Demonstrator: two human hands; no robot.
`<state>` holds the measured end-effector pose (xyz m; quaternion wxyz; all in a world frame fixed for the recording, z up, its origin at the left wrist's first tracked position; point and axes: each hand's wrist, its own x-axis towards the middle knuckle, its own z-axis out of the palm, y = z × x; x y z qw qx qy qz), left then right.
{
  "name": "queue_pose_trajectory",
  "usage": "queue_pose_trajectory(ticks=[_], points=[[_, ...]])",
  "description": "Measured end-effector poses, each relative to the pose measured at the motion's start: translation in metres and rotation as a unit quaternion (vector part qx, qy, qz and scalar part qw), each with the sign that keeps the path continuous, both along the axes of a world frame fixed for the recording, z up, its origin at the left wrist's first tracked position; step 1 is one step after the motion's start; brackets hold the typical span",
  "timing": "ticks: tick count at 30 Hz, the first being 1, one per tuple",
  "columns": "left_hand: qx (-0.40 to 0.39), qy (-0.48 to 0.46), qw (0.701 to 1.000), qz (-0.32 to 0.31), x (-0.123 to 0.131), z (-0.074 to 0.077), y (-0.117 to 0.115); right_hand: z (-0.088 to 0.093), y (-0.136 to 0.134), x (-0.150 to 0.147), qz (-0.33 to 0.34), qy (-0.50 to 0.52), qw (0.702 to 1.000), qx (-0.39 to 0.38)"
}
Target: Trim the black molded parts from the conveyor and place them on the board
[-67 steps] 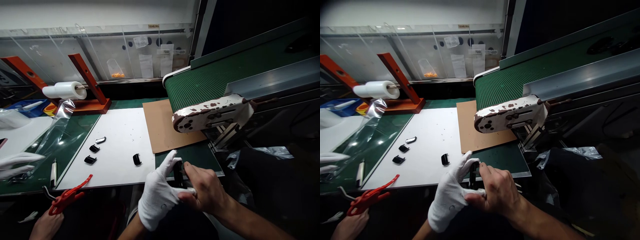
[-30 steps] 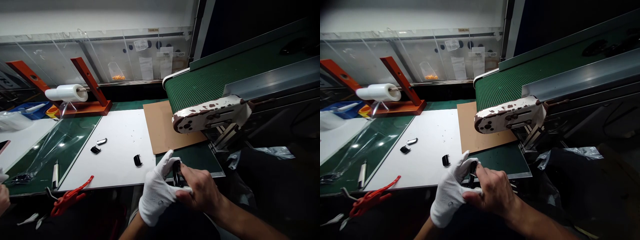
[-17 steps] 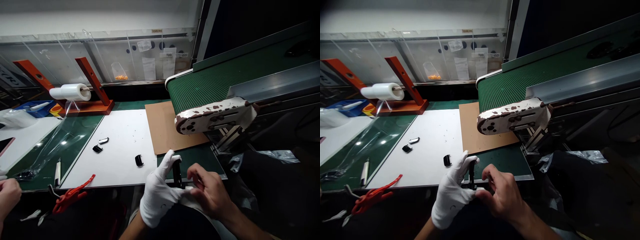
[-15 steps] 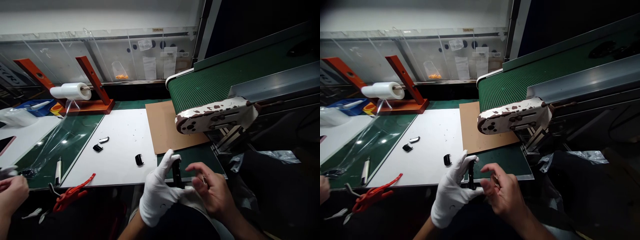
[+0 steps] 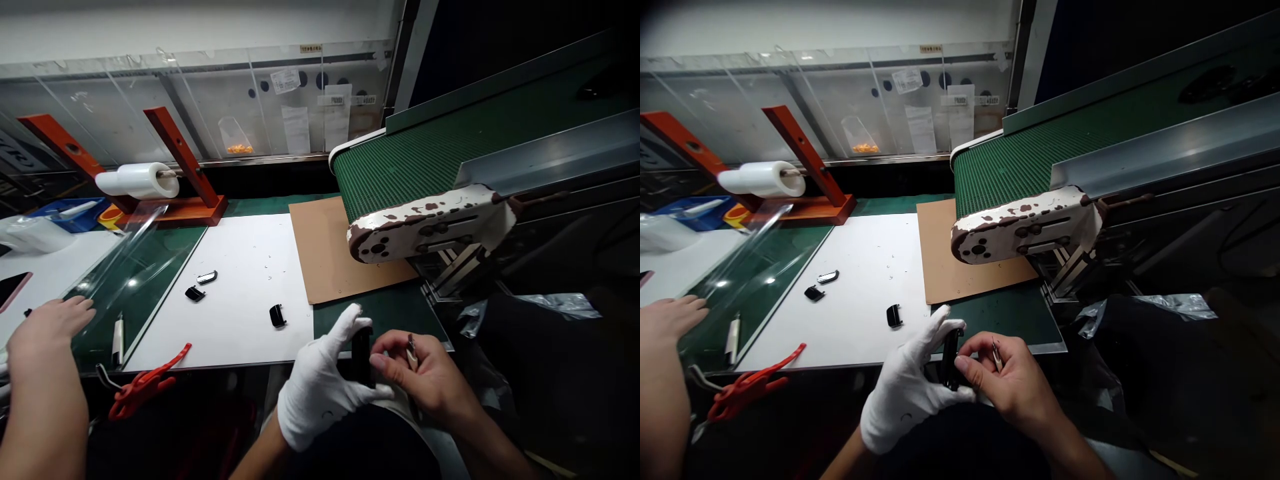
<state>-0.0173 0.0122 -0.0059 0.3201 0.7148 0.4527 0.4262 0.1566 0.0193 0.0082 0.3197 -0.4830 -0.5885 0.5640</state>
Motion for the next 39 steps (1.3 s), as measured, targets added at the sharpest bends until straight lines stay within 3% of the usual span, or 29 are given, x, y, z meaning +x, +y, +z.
queue_pose_trajectory(ticks=[7, 10, 14, 19, 22, 25, 28, 35, 39], points=[[-0.022, 0.041, 0.999, -0.015, -0.004, -0.004, 0.005, -0.013, 0.004, -0.002, -0.031, -0.039, 0.999, 0.021], [-0.032, 0.067, 0.996, 0.048, -0.025, -0.014, 0.010, -0.033, 0.003, -0.003, -0.087, 0.070, 0.993, -0.043], [-0.125, 0.188, 0.955, 0.191, -0.083, -0.038, 0.019, -0.070, -0.017, -0.005, -0.240, 0.235, 0.924, -0.184], [-0.220, 0.265, 0.901, 0.264, -0.149, -0.077, 0.031, -0.111, -0.047, -0.008, -0.322, 0.257, 0.858, -0.308], [-0.234, 0.277, 0.896, 0.256, -0.162, -0.091, 0.040, -0.125, -0.053, -0.009, -0.316, 0.258, 0.843, -0.350], [-0.230, 0.272, 0.903, 0.241, -0.165, -0.096, 0.044, -0.129, -0.054, -0.009, -0.307, 0.268, 0.835, -0.369], [-0.228, 0.266, 0.906, 0.237, -0.168, -0.094, 0.034, -0.130, -0.054, -0.005, -0.290, 0.283, 0.830, -0.382], [-0.209, 0.284, 0.894, 0.274, -0.169, -0.089, -0.012, -0.136, -0.061, -0.008, -0.222, 0.357, 0.802, -0.424], [-0.146, 0.293, 0.912, 0.246, -0.155, -0.072, -0.014, -0.136, -0.063, -0.017, -0.173, 0.329, 0.830, -0.417]])
